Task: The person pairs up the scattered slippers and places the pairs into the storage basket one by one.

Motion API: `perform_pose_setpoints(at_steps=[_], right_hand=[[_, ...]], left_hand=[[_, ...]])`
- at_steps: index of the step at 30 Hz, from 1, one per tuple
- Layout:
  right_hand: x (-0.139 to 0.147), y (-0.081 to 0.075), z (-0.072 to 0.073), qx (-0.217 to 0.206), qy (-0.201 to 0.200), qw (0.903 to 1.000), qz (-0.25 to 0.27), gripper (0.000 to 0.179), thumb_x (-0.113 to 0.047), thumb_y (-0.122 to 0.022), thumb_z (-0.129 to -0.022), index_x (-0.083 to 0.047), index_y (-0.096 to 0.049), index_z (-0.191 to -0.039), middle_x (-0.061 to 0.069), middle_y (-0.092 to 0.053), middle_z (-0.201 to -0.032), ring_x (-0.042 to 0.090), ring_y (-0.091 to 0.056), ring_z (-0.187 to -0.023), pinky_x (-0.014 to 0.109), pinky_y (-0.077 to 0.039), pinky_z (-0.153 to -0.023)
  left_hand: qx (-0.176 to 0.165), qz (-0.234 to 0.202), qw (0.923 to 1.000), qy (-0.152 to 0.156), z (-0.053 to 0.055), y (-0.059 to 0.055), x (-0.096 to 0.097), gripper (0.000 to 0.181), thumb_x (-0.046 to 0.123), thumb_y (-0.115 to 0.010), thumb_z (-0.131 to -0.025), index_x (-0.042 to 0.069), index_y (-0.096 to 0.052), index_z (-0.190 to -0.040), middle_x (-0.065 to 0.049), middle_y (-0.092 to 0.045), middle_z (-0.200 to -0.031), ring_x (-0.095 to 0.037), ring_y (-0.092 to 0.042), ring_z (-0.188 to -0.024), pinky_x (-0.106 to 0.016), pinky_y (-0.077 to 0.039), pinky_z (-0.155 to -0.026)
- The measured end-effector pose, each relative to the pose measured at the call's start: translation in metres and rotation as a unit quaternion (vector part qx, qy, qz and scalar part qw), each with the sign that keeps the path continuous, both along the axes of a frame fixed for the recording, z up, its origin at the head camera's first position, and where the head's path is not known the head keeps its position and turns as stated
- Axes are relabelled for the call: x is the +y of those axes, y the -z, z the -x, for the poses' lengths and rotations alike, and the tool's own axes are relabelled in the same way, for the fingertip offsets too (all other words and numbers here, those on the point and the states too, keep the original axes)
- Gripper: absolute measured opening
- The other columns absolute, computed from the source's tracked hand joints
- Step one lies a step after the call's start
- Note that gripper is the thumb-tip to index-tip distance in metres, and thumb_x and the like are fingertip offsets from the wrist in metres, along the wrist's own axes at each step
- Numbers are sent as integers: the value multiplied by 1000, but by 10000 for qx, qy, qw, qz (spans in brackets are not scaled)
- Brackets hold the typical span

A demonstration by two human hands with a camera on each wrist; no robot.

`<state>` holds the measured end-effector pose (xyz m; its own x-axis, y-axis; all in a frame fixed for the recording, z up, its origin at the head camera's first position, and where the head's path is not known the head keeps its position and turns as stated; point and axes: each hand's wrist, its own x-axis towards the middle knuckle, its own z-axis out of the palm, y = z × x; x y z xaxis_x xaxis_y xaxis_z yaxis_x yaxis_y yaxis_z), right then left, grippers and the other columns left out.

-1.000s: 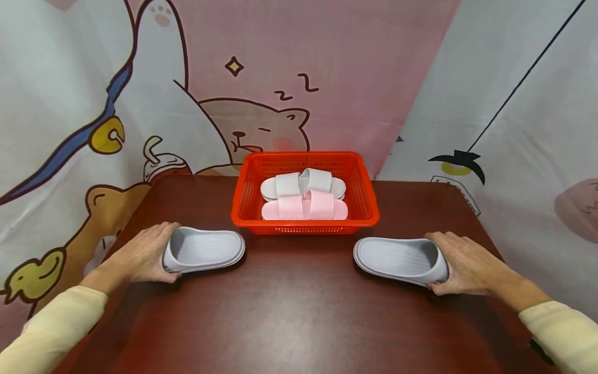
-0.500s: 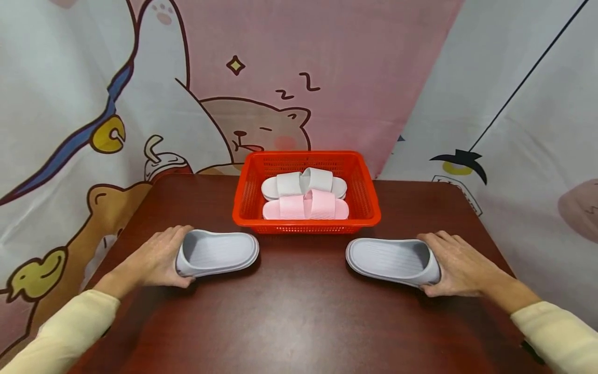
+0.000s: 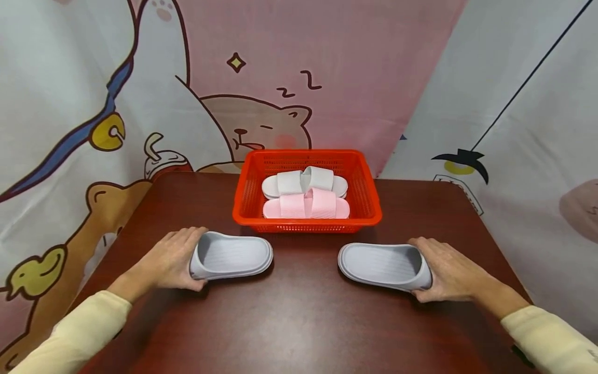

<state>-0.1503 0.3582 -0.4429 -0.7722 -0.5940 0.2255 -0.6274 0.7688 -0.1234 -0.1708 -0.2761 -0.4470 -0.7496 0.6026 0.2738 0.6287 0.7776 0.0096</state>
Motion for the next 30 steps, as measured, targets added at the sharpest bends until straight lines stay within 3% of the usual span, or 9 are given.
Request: perform_pose_setpoints(at_steps=[10, 20, 30], right_hand=[[-10, -2, -1, 241, -89, 9997, 1, 103, -55, -91, -52, -9, -49, -133, -3, -56, -114, 14, -52, -101, 45, -50, -79], [-20, -3, -1, 115, -170, 9998, 72, 101, -54, -90, -53, -10, -48, -133, -3, -56, -115, 13, -52, -100, 43, -50, -79], [-29, -6, -1, 139, -282, 9995, 45, 101, -55, -89, -52, -10, -49, -133, -4, -56, -112, 11, -52, -97, 39, -49, -76]], left_hand=[[83, -3, 9999, 132, -2, -5, 17, 117, 64, -87, -48, 2, -43, -137, -13, -58, -119, -31, -57, -106, -52, -49, -82], [207, -237, 9989, 350, -3, -1, 37, 115, 64, -86, -46, 2, -47, -135, -10, -59, -116, -28, -57, -103, -49, -48, -82], [225, -95, 9988, 429, -8, 3, 61, 114, 66, -84, -51, 0, -48, -137, -12, -61, -119, -30, -58, -106, -51, -49, -87]])
